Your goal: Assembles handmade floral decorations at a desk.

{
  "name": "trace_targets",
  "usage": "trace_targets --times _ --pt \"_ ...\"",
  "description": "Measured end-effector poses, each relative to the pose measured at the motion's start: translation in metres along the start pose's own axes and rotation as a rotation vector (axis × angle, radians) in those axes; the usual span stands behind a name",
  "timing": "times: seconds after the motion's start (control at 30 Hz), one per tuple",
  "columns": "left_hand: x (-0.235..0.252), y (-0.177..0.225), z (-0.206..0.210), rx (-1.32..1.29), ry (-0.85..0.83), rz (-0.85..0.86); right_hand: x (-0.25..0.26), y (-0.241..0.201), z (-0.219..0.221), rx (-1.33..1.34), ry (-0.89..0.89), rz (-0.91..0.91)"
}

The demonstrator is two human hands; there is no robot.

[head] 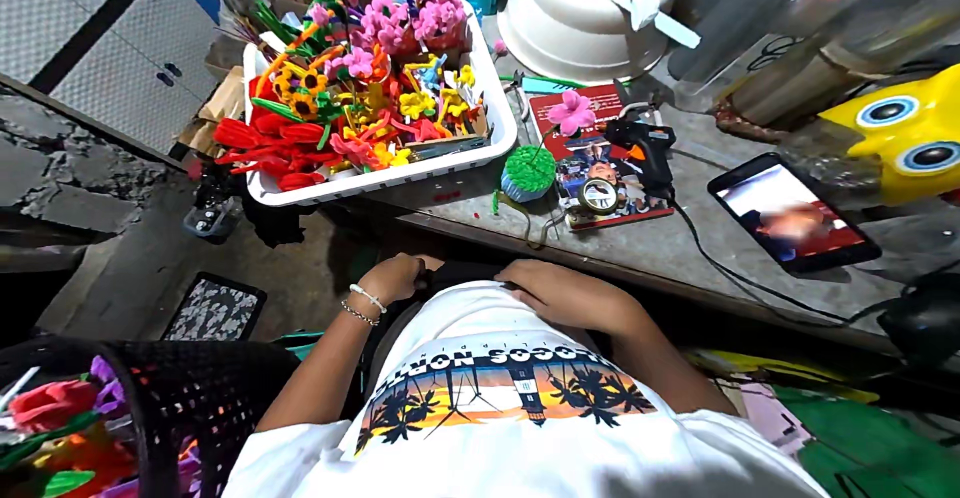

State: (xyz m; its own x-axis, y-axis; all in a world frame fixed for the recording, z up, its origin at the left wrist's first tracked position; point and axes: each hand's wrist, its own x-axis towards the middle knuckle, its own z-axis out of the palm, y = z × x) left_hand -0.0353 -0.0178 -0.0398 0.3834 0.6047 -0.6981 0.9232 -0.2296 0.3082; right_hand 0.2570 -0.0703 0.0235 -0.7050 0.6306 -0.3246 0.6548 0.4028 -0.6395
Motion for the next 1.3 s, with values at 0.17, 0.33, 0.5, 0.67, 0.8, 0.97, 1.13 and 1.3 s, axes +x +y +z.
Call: trace_targets --times 0.17,0.33,0.5,0.67,0.8,0.97,1.13,1.3 --pt "-0.045 0.012 -0.025 -0.071 0.174 0.271 0.038 -0.036 -0.037 -0.159 0.410 -0.281" --pt "-0.074 0.027 -0.057 -0.032 0.851 0.530 0.091 -0.054 -0.087 -0.359 0.702 -0.017" --pt "-0.058 0.029 -0.085 0.042 1.106 0.437 0.123 -0.065 -0.123 -0.436 0.444 0.424" --pt "-0.023 0.022 -0.124 0.127 0.995 0.390 0.134 -0.049 -0.138 -0.420 0.343 0.500" --pt "-0.007 0.022 -0.149 0.118 0.823 0.378 0.132 -0.047 -0.140 -0.396 0.430 0.475" --pt "-0.008 0.032 -0.164 0.161 0.723 0.299 0.124 -0.053 -0.148 -0.273 0.547 0.394" --pt "-0.003 0.026 -0.166 -0.018 0.726 0.314 0.118 -0.064 -0.154 -0.166 0.756 0.283" --pt "0.010 0.021 -0.156 -0.092 0.819 0.345 0.110 -0.069 -0.143 -0.266 0.658 0.524"
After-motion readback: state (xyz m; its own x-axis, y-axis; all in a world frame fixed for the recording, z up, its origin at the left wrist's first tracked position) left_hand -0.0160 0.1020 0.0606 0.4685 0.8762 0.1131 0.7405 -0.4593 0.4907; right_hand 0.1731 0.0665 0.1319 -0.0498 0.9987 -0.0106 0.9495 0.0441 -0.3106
